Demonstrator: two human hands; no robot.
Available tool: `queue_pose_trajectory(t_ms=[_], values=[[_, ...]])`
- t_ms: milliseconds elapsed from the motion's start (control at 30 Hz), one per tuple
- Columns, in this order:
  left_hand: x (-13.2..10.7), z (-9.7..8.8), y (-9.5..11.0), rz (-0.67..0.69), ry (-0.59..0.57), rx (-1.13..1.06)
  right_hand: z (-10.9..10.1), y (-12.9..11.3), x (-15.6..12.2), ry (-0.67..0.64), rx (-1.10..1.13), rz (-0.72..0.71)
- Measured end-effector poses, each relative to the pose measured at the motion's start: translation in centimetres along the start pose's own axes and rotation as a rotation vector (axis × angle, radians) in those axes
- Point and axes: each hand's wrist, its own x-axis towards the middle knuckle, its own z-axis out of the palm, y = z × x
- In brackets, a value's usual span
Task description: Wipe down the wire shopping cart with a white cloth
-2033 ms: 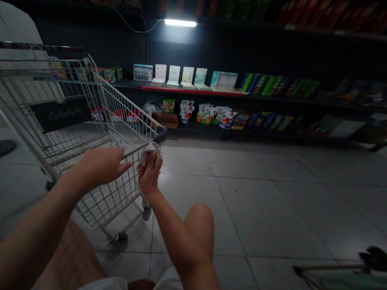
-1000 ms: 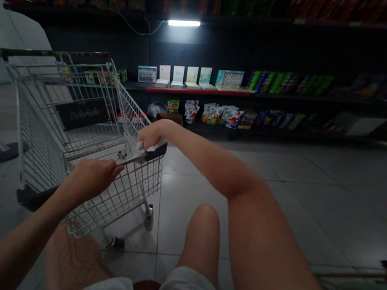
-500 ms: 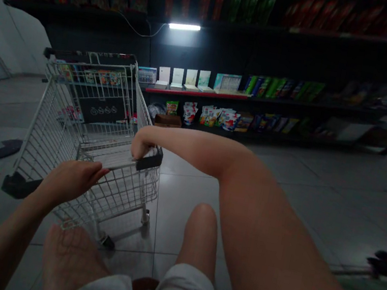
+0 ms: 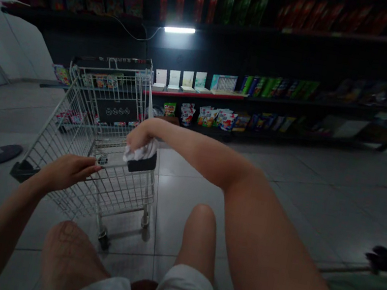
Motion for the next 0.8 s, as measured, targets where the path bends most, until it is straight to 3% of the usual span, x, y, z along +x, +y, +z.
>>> queue_pose_trajectory(t_ms=[100,133,200,267,333,400,467,533,600,667,800], values=[[0.4,-0.4,0.2,-0.018,-0.024,-0.06,-5.5,-0.1,-1.6,-0.326,-0.002,-0.086],[0.8,-0.6,0.7,-0.029,-0.016,-0.075,-6.6,-0.1,-2.6,-0.328,0.005,-0.139],[2.0,-0.8,2.4,-0.024,0.028,-0.101,-6.5,0.3,-5.2,-0.088,0.025,-0.229],[3.8,-0.8,4.6,0.032,0.066,-0.114,-2.7,1.1,-8.1,0.299,0.05,-0.238],[5.7,-0.7,6.7,0.107,0.057,-0.075,4.0,1.9,-10.8,0.637,0.088,-0.131],[7.4,-0.5,8.0,0.166,-0.035,-0.073,11.6,2.5,-12.9,0.907,0.092,0.055],[8.4,-0.3,8.4,0.205,-0.125,-0.141,18.0,2.8,-14.4,0.988,0.08,0.145],[8.7,-0.1,8.1,0.23,-0.139,-0.213,21.5,2.8,-15.5,0.951,0.062,0.1],[8.5,0.0,7.6,0.241,-0.111,-0.234,22.0,2.7,-16.3,0.858,0.088,0.054],[8.4,0.1,7.3,0.231,-0.104,-0.225,20.5,2.9,-16.8,0.786,0.135,0.019],[8.4,0.0,7.3,0.226,-0.118,-0.216,17.3,3.4,-16.4,0.894,0.161,0.044]])
